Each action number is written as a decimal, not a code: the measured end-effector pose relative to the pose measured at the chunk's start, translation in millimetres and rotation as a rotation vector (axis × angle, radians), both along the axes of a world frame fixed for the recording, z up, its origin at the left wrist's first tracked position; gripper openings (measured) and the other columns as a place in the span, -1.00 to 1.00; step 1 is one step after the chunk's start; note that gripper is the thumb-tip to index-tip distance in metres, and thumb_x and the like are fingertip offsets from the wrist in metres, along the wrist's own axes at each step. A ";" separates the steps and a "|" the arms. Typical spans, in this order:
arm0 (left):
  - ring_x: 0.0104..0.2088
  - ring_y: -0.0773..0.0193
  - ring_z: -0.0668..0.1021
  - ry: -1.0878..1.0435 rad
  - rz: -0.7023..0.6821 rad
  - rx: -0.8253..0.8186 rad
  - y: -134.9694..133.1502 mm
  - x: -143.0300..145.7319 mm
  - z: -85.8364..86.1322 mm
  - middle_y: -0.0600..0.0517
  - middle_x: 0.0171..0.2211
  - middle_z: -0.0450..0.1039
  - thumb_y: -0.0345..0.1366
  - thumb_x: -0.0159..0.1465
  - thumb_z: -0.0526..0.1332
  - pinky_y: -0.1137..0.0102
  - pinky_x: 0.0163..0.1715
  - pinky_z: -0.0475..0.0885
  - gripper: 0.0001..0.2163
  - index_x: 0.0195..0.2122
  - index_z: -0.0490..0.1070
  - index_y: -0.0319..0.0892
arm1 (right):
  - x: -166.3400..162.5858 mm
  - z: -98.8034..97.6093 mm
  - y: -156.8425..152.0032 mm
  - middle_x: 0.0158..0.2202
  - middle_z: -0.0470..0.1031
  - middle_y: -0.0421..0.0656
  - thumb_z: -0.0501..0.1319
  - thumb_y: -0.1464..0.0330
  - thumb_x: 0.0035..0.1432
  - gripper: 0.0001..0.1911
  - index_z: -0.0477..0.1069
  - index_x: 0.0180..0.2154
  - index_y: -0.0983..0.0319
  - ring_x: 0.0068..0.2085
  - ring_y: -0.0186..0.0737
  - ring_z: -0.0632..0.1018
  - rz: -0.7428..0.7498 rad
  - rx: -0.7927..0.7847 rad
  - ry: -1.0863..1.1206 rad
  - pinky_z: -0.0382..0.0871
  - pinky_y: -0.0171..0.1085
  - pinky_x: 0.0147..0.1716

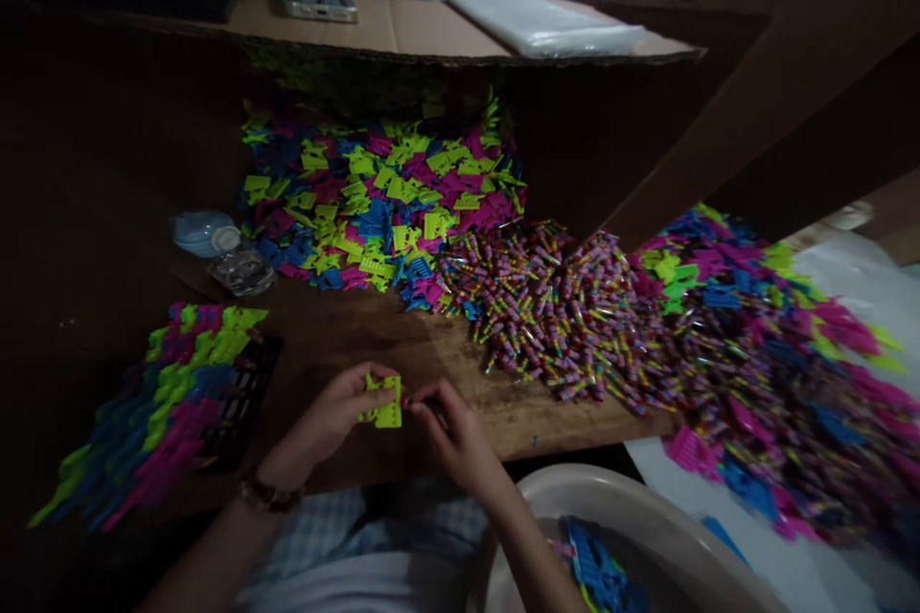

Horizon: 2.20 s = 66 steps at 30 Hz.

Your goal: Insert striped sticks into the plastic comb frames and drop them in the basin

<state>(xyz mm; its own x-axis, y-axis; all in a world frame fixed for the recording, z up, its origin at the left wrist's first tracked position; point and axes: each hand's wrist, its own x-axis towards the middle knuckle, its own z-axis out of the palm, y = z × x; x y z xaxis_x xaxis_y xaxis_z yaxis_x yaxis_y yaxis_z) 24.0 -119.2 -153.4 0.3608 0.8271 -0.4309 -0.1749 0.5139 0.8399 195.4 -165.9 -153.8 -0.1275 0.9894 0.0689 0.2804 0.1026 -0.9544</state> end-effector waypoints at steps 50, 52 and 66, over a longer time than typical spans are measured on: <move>0.19 0.02 0.23 0.981 0.103 0.906 66.9 -19.8 -40.3 -0.18 0.17 0.21 -0.28 0.26 0.08 0.06 0.19 0.04 -0.66 0.06 0.30 -0.18 | 16.1 -40.2 10.3 -0.19 0.46 0.00 0.12 0.42 0.12 -0.77 0.38 -0.14 0.21 -0.12 0.05 0.39 -0.148 0.210 -0.786 0.26 -0.03 -0.15; 0.25 -0.03 0.11 1.057 0.146 0.934 103.5 -29.2 -36.9 -0.21 0.23 0.11 -0.26 0.26 0.08 0.02 0.21 -0.05 -0.61 0.11 0.25 -0.22 | 37.1 -39.2 22.7 -0.16 0.41 0.11 0.06 0.44 0.13 -0.74 0.39 -0.13 0.29 -0.13 0.14 0.36 -0.301 0.210 -0.922 0.23 0.04 -0.18; -0.09 0.05 0.50 0.921 0.199 0.758 94.2 -23.7 -49.7 -0.16 -0.09 0.49 -0.24 0.22 0.16 0.22 -0.04 0.30 -0.74 -0.09 0.43 -0.17 | 71.2 -31.3 45.5 -0.42 0.50 -0.01 -0.02 0.34 0.18 -0.79 0.35 -0.30 0.26 -0.41 -0.08 0.49 -0.500 0.246 -0.852 0.35 -0.19 -0.41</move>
<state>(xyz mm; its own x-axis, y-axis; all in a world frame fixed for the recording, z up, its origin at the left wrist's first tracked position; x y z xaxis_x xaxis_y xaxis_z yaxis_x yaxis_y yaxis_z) 0.2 -25.1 -203.1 0.0114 0.9872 0.1589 0.6278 -0.1308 0.7673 266.6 -120.4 -185.2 0.1952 0.9133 0.3575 0.9217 -0.0462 -0.3853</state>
